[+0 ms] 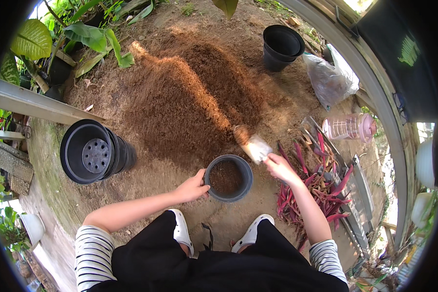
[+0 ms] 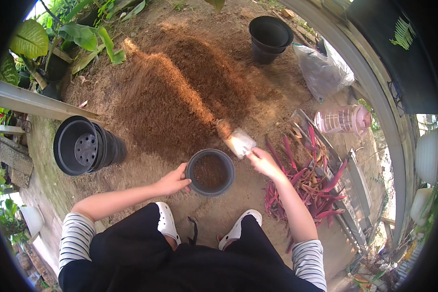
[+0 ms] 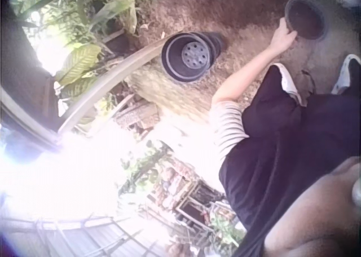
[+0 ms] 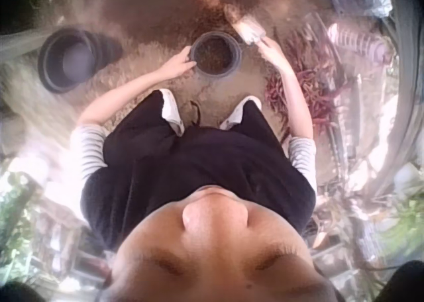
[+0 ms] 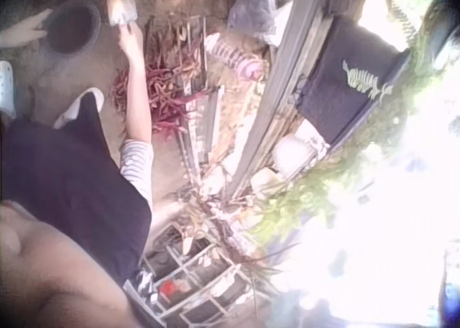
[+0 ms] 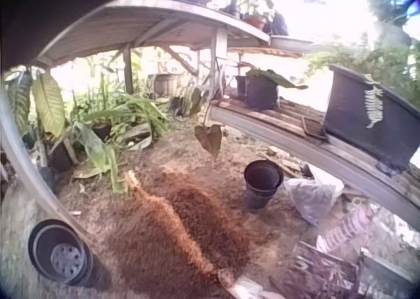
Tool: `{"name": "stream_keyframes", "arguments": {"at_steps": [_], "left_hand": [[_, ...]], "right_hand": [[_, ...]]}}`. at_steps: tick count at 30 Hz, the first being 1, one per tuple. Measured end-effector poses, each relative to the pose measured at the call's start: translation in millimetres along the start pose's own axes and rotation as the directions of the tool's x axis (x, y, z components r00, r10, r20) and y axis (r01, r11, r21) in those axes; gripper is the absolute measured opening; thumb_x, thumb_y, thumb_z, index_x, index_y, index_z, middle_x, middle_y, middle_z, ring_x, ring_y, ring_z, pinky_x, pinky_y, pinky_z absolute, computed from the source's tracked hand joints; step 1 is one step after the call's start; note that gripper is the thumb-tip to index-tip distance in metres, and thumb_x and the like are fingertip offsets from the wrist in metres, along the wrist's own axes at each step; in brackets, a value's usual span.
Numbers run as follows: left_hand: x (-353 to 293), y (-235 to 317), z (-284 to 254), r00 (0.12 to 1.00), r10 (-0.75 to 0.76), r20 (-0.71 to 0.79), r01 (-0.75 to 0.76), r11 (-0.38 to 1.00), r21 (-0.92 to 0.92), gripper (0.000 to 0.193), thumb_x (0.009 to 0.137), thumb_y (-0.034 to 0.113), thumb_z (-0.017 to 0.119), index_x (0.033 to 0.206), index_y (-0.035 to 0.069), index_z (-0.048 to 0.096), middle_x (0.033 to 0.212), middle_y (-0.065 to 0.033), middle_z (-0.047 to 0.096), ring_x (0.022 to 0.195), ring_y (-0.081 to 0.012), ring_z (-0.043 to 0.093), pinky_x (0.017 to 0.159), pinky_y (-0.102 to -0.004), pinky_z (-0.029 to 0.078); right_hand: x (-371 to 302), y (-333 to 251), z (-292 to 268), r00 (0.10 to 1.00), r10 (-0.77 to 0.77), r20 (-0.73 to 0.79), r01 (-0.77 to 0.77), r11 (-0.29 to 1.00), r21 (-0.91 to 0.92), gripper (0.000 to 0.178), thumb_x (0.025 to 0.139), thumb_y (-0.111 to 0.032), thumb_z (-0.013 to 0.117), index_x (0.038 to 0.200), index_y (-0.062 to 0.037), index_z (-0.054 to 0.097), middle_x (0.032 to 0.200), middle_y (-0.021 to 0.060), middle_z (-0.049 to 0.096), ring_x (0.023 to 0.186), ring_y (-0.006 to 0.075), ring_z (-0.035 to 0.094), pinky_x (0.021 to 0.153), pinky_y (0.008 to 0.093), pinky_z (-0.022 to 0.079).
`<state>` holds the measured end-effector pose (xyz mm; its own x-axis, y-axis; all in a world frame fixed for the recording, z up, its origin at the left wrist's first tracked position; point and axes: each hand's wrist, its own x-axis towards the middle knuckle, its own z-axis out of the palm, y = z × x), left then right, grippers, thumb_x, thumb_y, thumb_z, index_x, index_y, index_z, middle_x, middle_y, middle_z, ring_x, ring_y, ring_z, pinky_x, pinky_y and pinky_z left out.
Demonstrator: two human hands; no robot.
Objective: The person scoops soil from a large pile on the ground using a small hand trowel and transfers it into a black plastic plant pot. They repeatedly fill the pot with soil, occasionally using their hand to level the contents.
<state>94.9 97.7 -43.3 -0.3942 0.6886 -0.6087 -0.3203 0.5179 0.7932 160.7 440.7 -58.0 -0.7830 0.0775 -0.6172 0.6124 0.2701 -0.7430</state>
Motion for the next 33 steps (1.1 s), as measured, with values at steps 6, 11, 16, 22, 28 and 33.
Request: {"name": "stream_keyframes", "arguments": {"at_steps": [6,11,16,22,28,33], "left_hand": [[4,-11,-6,0.996,0.053,-0.078,-0.013,0.895,0.446,0.063,0.092,0.023,0.049,0.139,0.000,0.015,0.106,-0.0307,0.058,0.104,-0.0442,0.056,0.091,-0.0474,0.044],[6,1,-8,0.999,-0.029,-0.025,0.037,0.900,0.435,0.064,0.094,0.023,0.047,0.141,0.004,0.009,0.113,-0.0319,0.055,0.107,-0.0457,0.055,0.094,-0.0488,0.042],[6,-1,-7,0.999,-0.046,-0.023,0.052,0.909,0.413,0.064,0.093,0.022,0.047,0.141,0.004,0.008,0.112,-0.0323,0.055,0.106,-0.0462,0.055,0.093,-0.0493,0.042],[5,-5,-5,0.999,-0.013,-0.046,0.031,0.911,0.412,0.066,0.092,0.020,0.050,0.142,0.004,0.010,0.109,-0.0308,0.057,0.103,-0.0434,0.057,0.090,-0.0476,0.044],[1,0,3,0.998,0.038,-0.055,-0.018,0.942,0.336,0.068,0.090,0.018,0.053,0.143,0.004,0.012,0.098,-0.0232,0.060,0.086,-0.0332,0.062,0.080,-0.0423,0.048],[1,2,8,0.989,0.127,-0.069,-0.095,0.931,0.352,0.069,0.091,0.015,0.053,0.145,0.005,0.011,0.098,-0.0180,0.061,0.082,-0.0268,0.063,0.076,-0.0387,0.050]], "right_hand": [[-43,-39,-33,0.985,-0.169,-0.022,0.140,0.876,-0.461,0.033,0.091,-0.032,0.057,0.092,0.0007,0.059,0.074,0.0177,0.060,0.066,0.0258,0.055,0.066,0.0377,0.043],[-70,-46,-24,0.970,-0.073,0.231,0.179,0.860,-0.478,0.035,0.092,-0.036,0.057,0.087,-0.0018,0.060,0.069,0.0159,0.059,0.060,0.0218,0.054,0.061,0.0361,0.043],[-76,-43,-4,0.963,-0.029,0.269,0.178,0.816,-0.549,0.040,0.091,-0.042,0.054,0.097,-0.0041,0.062,0.080,0.0211,0.064,0.078,0.0376,0.063,0.071,0.0419,0.048],[-83,-53,-14,0.973,-0.145,0.182,0.222,0.814,-0.537,0.032,0.090,-0.031,0.061,0.082,-0.0002,0.054,0.060,0.0140,0.049,0.054,0.0218,0.047,0.055,0.0361,0.039],[-93,-59,-26,0.981,-0.141,0.136,0.195,0.774,-0.602,0.032,0.089,-0.031,0.062,0.081,-0.0008,0.055,0.061,0.0152,0.052,0.054,0.0261,0.049,0.055,0.0380,0.040],[-96,-59,-16,0.985,-0.105,0.140,0.173,0.719,-0.673,0.034,0.087,-0.038,0.060,0.089,-0.0038,0.061,0.075,0.0200,0.063,0.073,0.0385,0.062,0.066,0.0433,0.048]]}}
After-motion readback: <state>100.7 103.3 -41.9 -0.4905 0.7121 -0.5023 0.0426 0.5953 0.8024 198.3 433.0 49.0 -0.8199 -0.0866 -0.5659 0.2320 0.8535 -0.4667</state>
